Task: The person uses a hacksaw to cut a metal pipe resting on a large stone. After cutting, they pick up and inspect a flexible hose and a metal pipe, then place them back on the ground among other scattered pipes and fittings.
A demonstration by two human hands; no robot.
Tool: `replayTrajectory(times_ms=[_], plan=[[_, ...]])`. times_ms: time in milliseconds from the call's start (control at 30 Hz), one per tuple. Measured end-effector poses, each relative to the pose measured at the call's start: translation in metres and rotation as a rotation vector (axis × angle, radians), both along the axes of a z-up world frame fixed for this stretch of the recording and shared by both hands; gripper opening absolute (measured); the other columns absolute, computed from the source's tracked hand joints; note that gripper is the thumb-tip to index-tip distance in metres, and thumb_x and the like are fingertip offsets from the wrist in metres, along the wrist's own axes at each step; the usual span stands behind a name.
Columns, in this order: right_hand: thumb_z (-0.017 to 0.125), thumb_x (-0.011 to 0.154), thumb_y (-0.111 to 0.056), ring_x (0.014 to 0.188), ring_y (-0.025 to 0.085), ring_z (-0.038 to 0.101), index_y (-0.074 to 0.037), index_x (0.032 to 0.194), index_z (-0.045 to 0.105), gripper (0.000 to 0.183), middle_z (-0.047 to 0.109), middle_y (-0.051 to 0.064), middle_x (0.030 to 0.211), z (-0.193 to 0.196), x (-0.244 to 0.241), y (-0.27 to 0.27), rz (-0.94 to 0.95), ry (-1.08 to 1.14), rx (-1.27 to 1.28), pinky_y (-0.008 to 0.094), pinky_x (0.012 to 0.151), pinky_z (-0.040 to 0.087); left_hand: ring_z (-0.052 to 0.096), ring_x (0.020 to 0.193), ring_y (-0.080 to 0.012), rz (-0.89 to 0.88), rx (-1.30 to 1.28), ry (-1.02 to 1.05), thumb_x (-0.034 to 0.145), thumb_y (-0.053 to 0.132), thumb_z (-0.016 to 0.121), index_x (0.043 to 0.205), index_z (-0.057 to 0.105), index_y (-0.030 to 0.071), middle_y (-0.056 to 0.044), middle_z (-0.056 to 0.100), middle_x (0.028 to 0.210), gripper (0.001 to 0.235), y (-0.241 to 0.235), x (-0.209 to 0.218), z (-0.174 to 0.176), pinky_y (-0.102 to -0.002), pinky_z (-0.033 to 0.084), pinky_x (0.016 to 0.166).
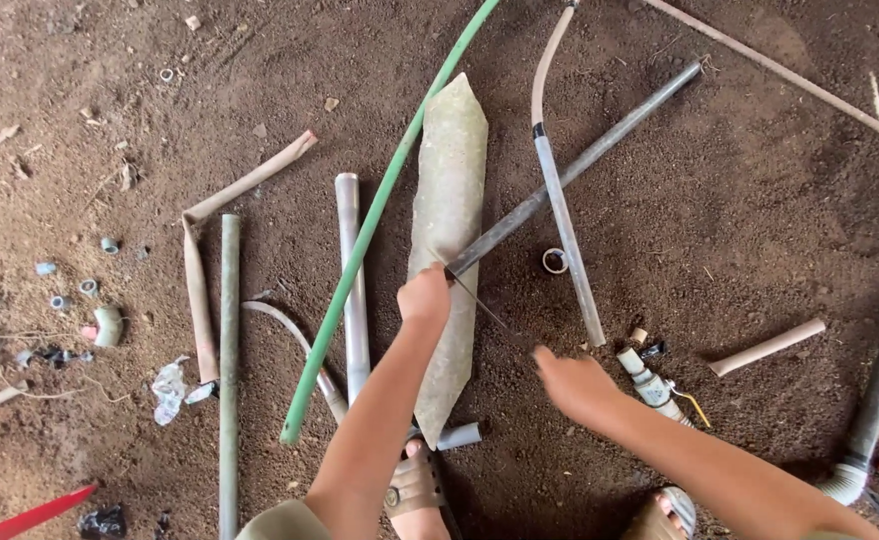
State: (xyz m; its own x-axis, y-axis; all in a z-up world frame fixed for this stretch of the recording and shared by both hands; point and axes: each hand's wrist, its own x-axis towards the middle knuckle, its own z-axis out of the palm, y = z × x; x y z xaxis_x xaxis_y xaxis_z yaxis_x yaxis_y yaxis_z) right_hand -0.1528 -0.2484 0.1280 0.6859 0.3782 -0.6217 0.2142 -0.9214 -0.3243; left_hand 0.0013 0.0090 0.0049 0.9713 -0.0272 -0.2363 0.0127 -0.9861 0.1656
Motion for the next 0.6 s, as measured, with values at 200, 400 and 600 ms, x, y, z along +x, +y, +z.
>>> replayTrajectory(times_ms=[200, 400, 600], plan=[[0.046, 0.099, 0.006, 0.081, 0.042, 0.077, 0.006, 0.144, 0.049, 0.045, 0.076, 0.021, 0.082, -0.006, 0.074, 0.048, -0.067, -0.026, 0.127, 0.079, 0.109, 0.038, 0.081, 0.095, -0.0311, 0.044, -0.012, 0.046, 0.108, 0.020, 0.056, 0.117, 0.065, 0.012, -0.006, 0.075, 0.097, 0.016, -0.001, 0.001, 0.001, -0.053, 0.064, 0.086], [0.046, 0.109, -0.010, 0.058, 0.022, 0.065, -0.004, 0.135, 0.053, 0.028, 0.066, 0.003, 0.068, -0.016, 0.004, 0.006, -0.141, -0.002, 0.018, 0.045, 0.070, 0.057, 0.080, 0.096, -0.0328, 0.035, -0.007, 0.059, 0.107, 0.034, 0.062, 0.119, 0.063, 0.013, -0.006, 0.074, 0.098, 0.024, 0.001, 0.007, -0.018, -0.054, 0.063, 0.086], [0.041, 0.117, -0.027, 0.051, 0.009, 0.062, -0.013, 0.116, 0.056, 0.020, 0.057, -0.011, 0.059, -0.010, -0.021, -0.027, -0.149, 0.063, -0.124, 0.047, 0.102, 0.062, 0.077, 0.081, -0.0326, 0.070, -0.070, 0.200, 0.104, 0.001, 0.052, 0.134, 0.058, 0.010, -0.010, 0.075, 0.102, 0.032, -0.003, 0.003, 0.034, -0.043, 0.061, 0.066]])
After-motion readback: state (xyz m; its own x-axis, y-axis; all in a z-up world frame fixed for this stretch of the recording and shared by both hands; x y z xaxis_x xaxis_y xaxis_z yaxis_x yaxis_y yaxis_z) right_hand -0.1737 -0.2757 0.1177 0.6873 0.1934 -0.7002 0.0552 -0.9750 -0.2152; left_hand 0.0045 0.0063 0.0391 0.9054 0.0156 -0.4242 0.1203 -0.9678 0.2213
